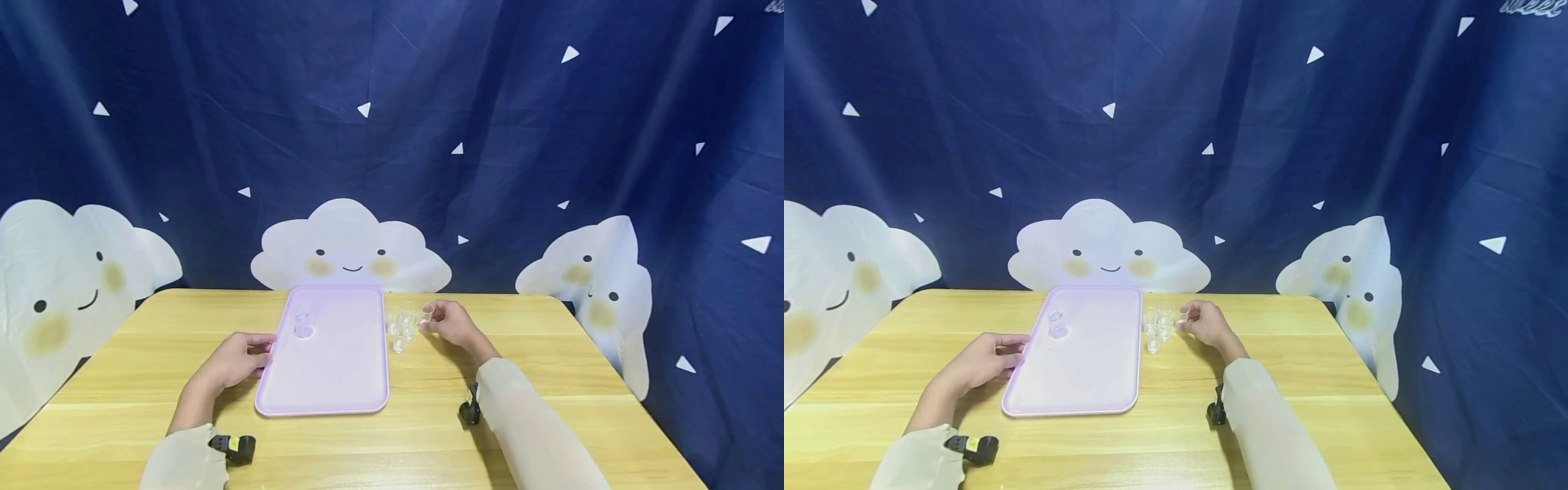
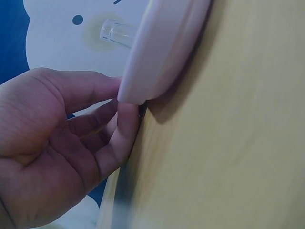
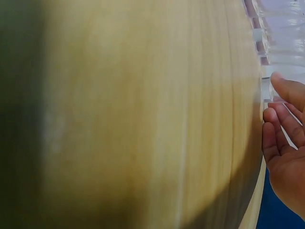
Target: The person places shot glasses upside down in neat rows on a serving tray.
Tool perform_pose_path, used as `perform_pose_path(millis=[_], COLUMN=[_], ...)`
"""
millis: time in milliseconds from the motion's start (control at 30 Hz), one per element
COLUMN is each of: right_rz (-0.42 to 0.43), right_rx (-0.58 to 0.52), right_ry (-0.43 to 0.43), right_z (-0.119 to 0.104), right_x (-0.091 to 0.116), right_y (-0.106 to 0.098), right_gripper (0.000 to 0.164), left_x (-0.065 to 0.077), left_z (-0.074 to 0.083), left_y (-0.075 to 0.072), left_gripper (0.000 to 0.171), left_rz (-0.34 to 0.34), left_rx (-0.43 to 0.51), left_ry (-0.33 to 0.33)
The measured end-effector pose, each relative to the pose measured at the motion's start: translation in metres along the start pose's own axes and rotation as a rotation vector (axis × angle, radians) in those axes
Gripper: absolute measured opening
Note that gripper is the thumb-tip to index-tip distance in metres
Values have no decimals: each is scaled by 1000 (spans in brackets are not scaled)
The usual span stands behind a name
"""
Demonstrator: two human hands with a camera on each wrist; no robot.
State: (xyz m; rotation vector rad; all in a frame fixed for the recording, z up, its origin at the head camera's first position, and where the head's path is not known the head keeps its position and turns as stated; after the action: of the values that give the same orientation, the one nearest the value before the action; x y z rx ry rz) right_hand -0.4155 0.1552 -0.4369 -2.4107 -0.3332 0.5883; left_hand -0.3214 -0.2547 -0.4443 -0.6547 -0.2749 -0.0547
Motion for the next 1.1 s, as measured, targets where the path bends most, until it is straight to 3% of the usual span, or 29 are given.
perform_pose_path(millis=[500, 767, 1100], right_rz=[-4, -38, -51], right_rx=[-2, 15, 28], right_ry=[42, 25, -59], right_z=[0, -2, -12], right_x=[-1, -1, -2], right_y=[-2, -7, -19], right_gripper=[25, 27, 29], left_x=[3, 2, 2], left_z=[2, 1, 0], left_y=[0, 0, 0], left_gripper=[43, 44, 44], left_rz=[-4, -4, -5], left_rx=[5, 15, 16], left_ry=[6, -5, -11])
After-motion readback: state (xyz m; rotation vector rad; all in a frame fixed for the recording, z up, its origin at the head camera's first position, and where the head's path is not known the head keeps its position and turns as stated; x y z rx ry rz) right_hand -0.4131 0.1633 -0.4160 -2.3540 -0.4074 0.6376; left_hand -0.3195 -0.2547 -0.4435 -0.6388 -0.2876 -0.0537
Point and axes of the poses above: each hand's wrist, its own x-axis away from the middle knuckle, its own y-axis out of the palm, z = x × y, the point moved 8 cm from there along -x, towards the middle knuckle, and after that the axes turned 14 degrees about -y, right-handed, at the moved point
